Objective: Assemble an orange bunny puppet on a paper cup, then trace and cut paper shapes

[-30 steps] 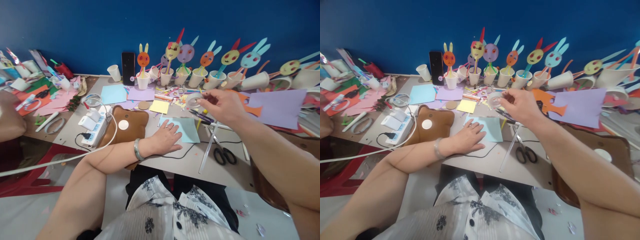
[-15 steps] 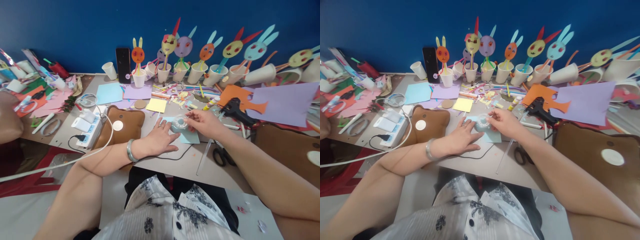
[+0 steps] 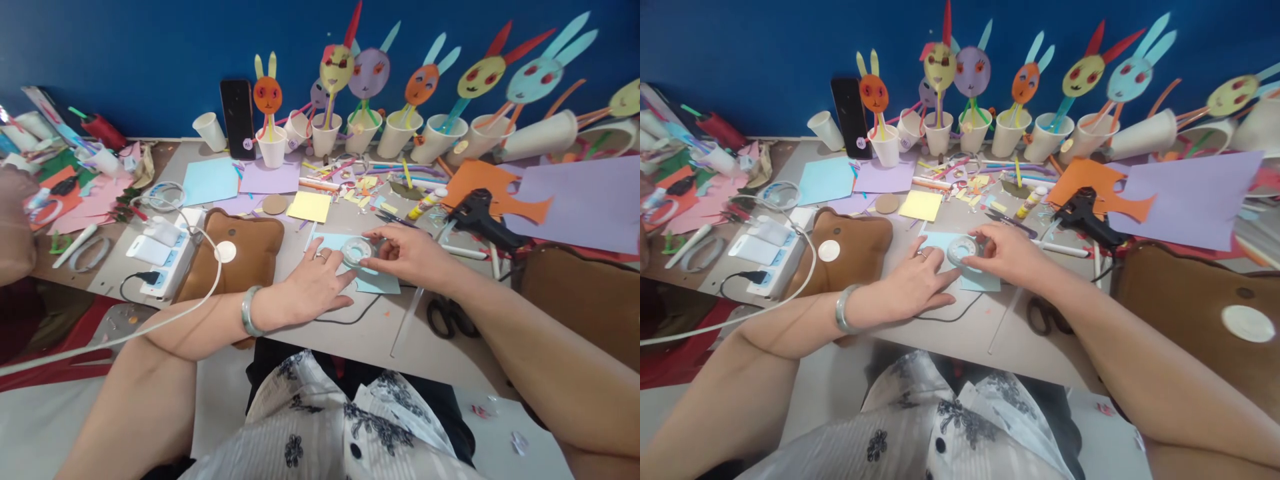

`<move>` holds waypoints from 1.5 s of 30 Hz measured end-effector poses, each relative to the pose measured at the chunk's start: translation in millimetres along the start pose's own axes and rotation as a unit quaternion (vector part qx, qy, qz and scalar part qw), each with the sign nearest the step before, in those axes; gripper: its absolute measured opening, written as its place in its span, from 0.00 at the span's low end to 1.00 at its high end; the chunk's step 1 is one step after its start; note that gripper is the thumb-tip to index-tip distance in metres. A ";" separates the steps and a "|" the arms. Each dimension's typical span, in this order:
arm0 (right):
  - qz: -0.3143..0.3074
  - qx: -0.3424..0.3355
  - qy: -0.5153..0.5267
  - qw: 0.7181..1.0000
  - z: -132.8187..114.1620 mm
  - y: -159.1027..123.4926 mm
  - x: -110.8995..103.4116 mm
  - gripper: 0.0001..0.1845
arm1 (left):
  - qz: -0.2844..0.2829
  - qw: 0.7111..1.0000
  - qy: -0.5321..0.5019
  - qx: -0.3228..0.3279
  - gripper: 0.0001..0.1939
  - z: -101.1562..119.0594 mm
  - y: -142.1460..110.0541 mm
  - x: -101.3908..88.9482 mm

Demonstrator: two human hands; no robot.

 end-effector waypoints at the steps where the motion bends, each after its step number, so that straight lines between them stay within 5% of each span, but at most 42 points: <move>1: -0.005 -0.007 -0.008 1.000 -1.2 -0.7 0.0 0.27 | 0.003 1.000 0.008 0.002 0.26 0.8 -0.7 -0.4; 13: 0.025 -0.061 -0.049 0.997 -6.3 1.8 5.4 0.23 | 0.012 0.998 0.057 0.018 0.27 1.6 1.5 2.0; 19: 0.185 0.001 0.192 0.964 -2.9 4.0 -12.4 0.28 | 0.036 0.997 0.070 -0.007 0.25 -5.5 1.4 2.2; 23: 0.217 0.019 0.305 0.927 -2.8 5.3 -15.6 0.27 | 0.047 0.995 0.073 -0.050 0.23 -12.1 2.8 -0.7; 32: 0.135 0.074 0.291 0.944 4.4 3.3 -2.1 0.30 | 0.049 0.995 0.065 -0.052 0.18 -14.4 4.2 -2.5; 37: 0.154 0.101 0.330 0.926 1.8 3.3 -1.9 0.24 | 0.082 0.990 0.090 -0.066 0.05 -14.6 7.9 4.4; 40: 0.122 0.137 0.376 0.908 -3.5 3.1 -1.6 0.21 | 0.106 0.989 0.068 -0.073 0.11 -18.5 9.6 5.6; 43: 0.031 0.176 0.445 0.877 -12.3 3.0 1.4 0.19 | 0.194 0.975 -0.039 -0.103 0.10 -32.8 8.2 -0.4; 45: -0.030 0.191 0.492 0.849 -19.0 2.5 4.1 0.18 | 0.288 0.934 -0.143 -0.154 0.11 -49.8 6.2 -4.2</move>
Point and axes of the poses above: each hand's wrist, its own y-axis towards the middle knuckle, its own x-axis out of the palm, z = x × y, the point moved 3 cm from there along y, towards the middle knuckle, and after that the axes turned 6 degrees about y, right-handed, at the moved point
